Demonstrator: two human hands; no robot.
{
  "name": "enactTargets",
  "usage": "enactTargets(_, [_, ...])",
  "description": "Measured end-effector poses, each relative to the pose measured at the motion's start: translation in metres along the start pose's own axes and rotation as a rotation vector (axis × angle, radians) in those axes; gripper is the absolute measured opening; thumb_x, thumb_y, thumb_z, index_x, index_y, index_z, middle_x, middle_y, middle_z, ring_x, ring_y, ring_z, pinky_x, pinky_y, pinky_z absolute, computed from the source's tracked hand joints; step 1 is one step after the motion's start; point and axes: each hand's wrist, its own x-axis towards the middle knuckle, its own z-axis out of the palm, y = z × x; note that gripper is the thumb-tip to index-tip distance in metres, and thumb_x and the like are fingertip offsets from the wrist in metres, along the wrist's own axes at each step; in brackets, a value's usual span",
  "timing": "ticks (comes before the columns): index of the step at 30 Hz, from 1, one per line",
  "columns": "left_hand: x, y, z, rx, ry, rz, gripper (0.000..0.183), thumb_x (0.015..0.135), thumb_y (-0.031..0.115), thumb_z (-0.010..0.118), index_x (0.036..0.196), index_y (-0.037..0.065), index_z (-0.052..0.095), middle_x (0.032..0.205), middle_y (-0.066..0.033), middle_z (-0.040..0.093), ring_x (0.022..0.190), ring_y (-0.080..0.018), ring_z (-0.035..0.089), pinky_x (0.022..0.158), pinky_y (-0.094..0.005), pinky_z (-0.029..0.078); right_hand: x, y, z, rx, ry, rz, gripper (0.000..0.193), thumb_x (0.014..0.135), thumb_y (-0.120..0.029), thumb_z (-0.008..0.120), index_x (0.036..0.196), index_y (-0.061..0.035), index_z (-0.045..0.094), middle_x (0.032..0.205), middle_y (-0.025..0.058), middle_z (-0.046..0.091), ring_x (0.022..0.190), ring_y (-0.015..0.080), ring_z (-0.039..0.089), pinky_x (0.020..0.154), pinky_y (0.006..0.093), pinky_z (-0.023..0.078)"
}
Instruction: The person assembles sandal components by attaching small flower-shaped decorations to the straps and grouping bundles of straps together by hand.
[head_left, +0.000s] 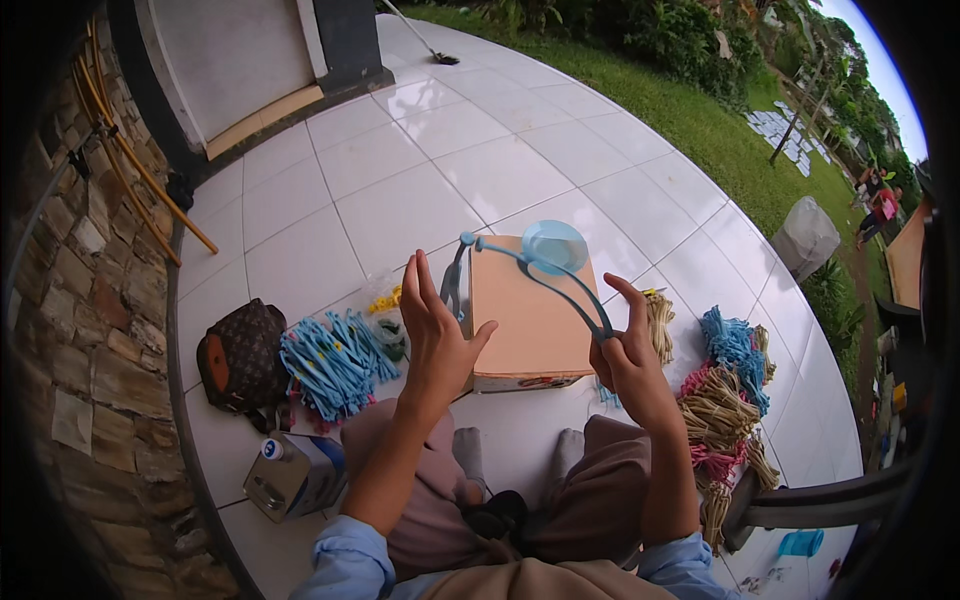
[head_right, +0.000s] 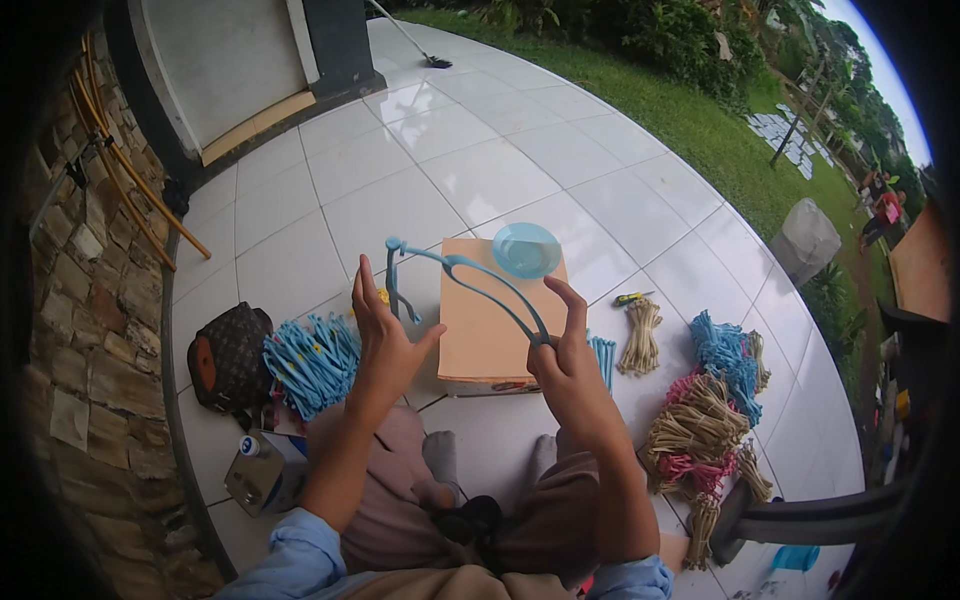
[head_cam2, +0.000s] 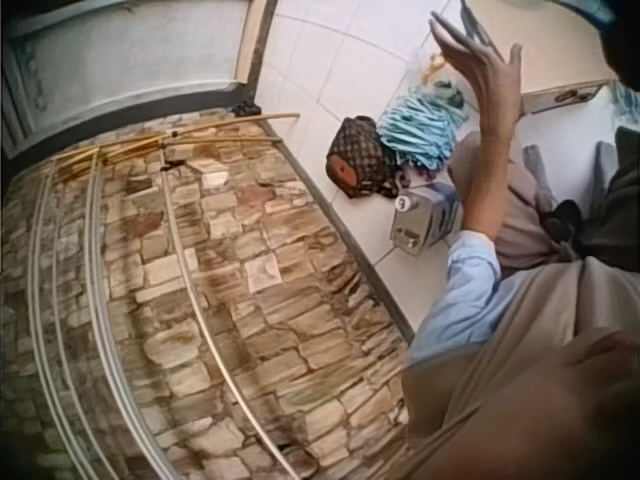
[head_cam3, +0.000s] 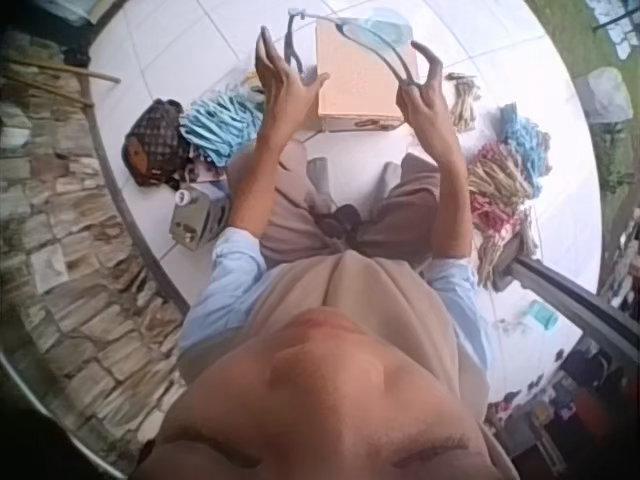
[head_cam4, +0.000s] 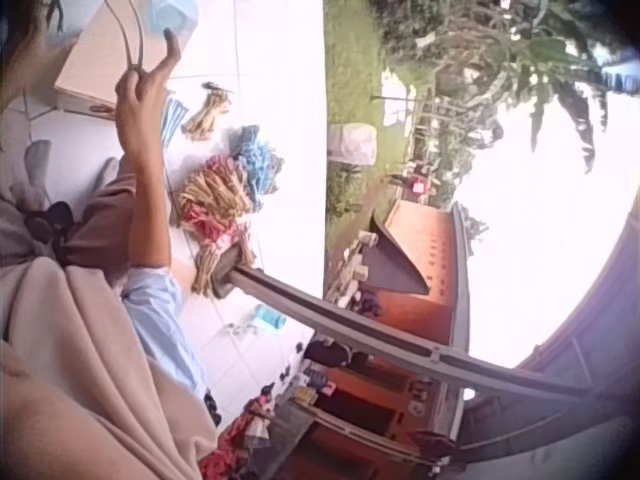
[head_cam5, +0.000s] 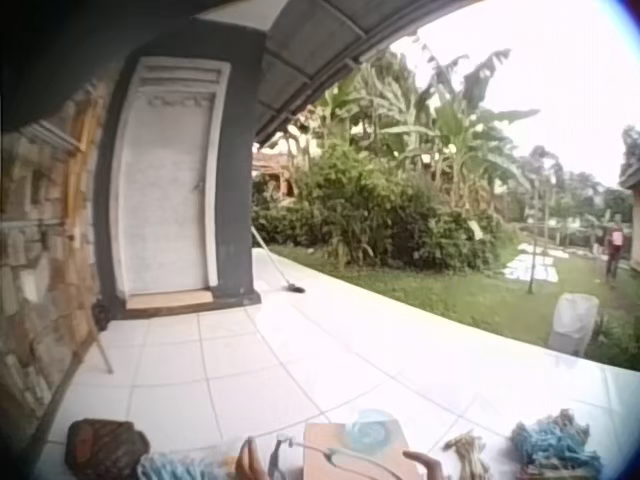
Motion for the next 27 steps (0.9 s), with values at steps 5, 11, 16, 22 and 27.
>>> enactTargets(5, [0.01,0.013,-0.009,0.292,0.118,0.431,0.121,0.059,0.02,0.083,0.139,0.005,-0.005,0.143,-0.0255,0.007,0.133,-0.0402,0.014,0.101,-0.0675,0.006,-0.001,0.005,0.001,-0.315,-0.176,0.065,0.056,0.084,-0.007,0.038,0.136,-0.0074,0.016,0.054,0.013,0.045,0.053,0.0264,0.046,0.059,0.0392,0.038])
enactTargets(11, [0.033,0.026,-0.008,0.584,0.007,0.43,0.113,0.056,0.019,0.083,0.143,0.019,0.011,0.145,-0.0164,0.01,0.135,-0.0354,0.014,0.102,-0.0688,0.003,0.003,0.003,-0.004,-0.348,-0.168,0.088,0.055,0.085,-0.008,0.039,0.136,-0.0069,0.019,0.057,0.0148,0.048,0.055,0.0269,0.049,0.061,0.0398,0.039])
enactTargets(16, [0.04,0.014,0.008,0.159,-0.439,0.475,0.039,0.076,0.021,0.067,0.112,0.013,0.053,0.097,-0.0069,0.062,0.091,-0.0226,0.062,0.079,-0.0386,0.049,0.007,0.002,-0.008,-0.184,-0.237,0.084,0.054,0.087,-0.011,0.043,0.135,-0.0062,0.021,0.059,0.0104,0.052,0.059,0.0195,0.053,0.061,0.0333,0.043])
enactTargets(22, [0.031,0.014,0.0,0.008,-0.427,0.33,0.018,0.086,0.02,0.059,0.092,0.006,0.05,0.074,-0.0138,0.061,0.062,-0.0288,0.062,0.056,-0.0355,0.046,0.016,0.004,-0.022,-0.166,0.236,-0.306,0.05,0.075,-0.005,0.07,0.12,-0.0069,0.05,0.109,0.0094,0.052,0.083,0.0112,0.054,0.065,0.0252,0.049])
enactTargets(27, [0.029,0.014,-0.001,0.026,-0.517,0.156,0.019,0.09,0.021,0.049,0.097,0.004,0.045,0.066,-0.0161,0.058,0.06,-0.0338,0.06,0.057,-0.0384,0.043,0.02,0.007,-0.021,0.114,0.18,-0.359,0.051,0.075,0.002,0.068,0.121,-0.0041,0.047,0.106,0.0089,0.052,0.084,0.0107,0.054,0.064,0.0223,0.051])
